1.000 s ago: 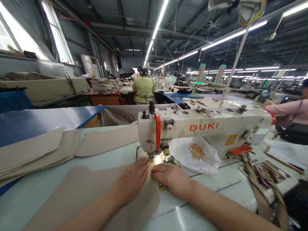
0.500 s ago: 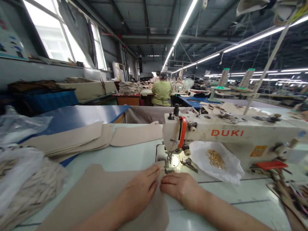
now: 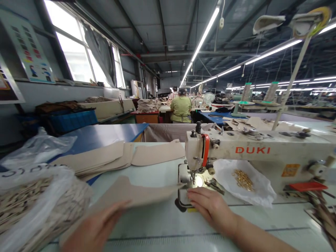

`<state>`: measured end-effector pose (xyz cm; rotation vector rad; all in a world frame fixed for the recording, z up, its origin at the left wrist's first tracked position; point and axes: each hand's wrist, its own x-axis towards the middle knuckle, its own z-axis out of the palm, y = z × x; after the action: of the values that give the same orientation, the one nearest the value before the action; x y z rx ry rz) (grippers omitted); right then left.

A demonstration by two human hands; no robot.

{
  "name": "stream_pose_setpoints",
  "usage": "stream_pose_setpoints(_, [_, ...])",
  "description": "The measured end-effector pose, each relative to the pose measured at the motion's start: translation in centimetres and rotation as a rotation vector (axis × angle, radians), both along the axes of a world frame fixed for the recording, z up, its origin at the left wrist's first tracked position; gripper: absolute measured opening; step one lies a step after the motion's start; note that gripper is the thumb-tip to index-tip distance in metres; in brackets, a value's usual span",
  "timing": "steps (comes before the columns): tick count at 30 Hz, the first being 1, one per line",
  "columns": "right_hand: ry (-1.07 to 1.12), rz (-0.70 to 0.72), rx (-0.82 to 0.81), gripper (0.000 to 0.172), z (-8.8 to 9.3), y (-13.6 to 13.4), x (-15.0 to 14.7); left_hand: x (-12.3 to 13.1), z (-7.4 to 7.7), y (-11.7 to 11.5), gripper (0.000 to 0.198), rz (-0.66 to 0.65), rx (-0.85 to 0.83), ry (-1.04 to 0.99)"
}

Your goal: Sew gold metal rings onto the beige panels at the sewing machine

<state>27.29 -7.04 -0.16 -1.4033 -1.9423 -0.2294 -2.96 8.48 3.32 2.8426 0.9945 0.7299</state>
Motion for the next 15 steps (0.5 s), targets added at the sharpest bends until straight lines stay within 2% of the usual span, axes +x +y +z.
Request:
stream_pose_setpoints(2, [0.003,-0.025,-0.010,0.026,-0.2,0.0,-0.1,1.2,4.0,1.0,0.047,0.292,0.032,-0.088])
stream_pose_setpoints(3, [-0.004,-0.025,-0.028,0.025,-0.3,0.0,-0.1,2.3,6.0,1.4,0.047,0.356,0.092,-0.123])
stream_pose_setpoints(5, [-0.019,-0.020,-0.064,0.025,-0.4,0.1,-0.1,5.5,9.3,2.3,0.041,0.323,0.197,-0.200])
stream_pose_setpoints(7, [-0.020,-0.029,-0.094,0.025,-0.4,0.2,-0.1,9.5,10.8,3.8,0.039,0.204,0.236,-0.202])
stream_pose_setpoints(8, [-0.017,-0.034,-0.109,0.025,-0.4,0.2,0.0,11.6,10.8,4.8,0.040,0.163,0.238,-0.167])
stream_pose_setpoints(10, [-0.011,-0.037,-0.138,0.025,-0.4,0.3,0.1,15.4,9.4,6.8,0.046,0.134,0.172,-0.015])
stream_pose_setpoints(12, [-0.011,-0.035,-0.159,0.025,-0.3,0.4,0.1,18.1,6.6,8.5,0.045,0.124,0.105,0.067])
stream_pose_setpoints(15, [-0.023,-0.027,-0.161,0.024,-0.3,0.6,0.1,19.9,1.5,9.8,0.038,0.158,-0.002,0.166])
